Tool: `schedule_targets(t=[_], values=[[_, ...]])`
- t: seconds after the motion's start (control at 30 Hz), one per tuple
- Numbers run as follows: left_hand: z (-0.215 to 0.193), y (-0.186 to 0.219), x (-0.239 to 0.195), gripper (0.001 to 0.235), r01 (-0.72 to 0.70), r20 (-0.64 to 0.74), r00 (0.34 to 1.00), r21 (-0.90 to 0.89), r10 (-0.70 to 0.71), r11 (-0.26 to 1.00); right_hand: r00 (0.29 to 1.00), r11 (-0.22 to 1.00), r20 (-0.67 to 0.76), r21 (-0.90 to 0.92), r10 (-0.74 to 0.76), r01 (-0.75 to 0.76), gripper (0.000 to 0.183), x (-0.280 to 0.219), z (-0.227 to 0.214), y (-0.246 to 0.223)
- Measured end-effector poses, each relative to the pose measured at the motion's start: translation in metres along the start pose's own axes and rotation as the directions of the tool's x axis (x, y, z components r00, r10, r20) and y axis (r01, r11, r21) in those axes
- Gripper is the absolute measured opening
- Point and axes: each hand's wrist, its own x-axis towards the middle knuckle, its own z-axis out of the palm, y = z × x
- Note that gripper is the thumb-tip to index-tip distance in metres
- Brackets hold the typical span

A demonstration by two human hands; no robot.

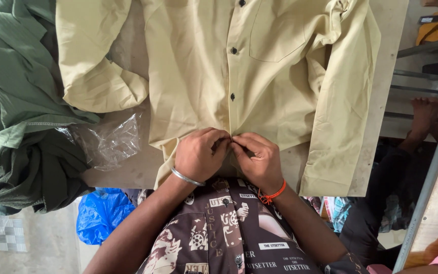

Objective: The person lays a beige button-up shirt on a table and fastens its buttons one by one down the front placket. They then straighten the shirt, fold the sleeves and sides inward, and fold it over into a neat rectangle on the table.

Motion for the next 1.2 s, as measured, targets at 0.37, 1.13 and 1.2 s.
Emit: schedule_targets(t=[0.37,1.13,1.2], values=[[-0.004,0.0,-0.003,0.013,0.041,0.02,0.999,-0.15,-0.039,0.988,0.989,0.968,0.093,0.216,0.111,-0.129,0.023,-0.007,0.0,0.016],[0.003,-0.016,-0.004,0.013,0.231,0.121,0.972,-0.29,-0.204,0.929,0.96,0.811,0.18,0.516,0.213,-0.277,0.023,-0.015,0.016,0.046],[0.003,-0.015,-0.004,0.011,0.219,0.115,0.974,-0.278,-0.194,0.935,0.96,0.808,0.172,0.52,0.22,-0.278,0.022,-0.016,0.018,0.049]])
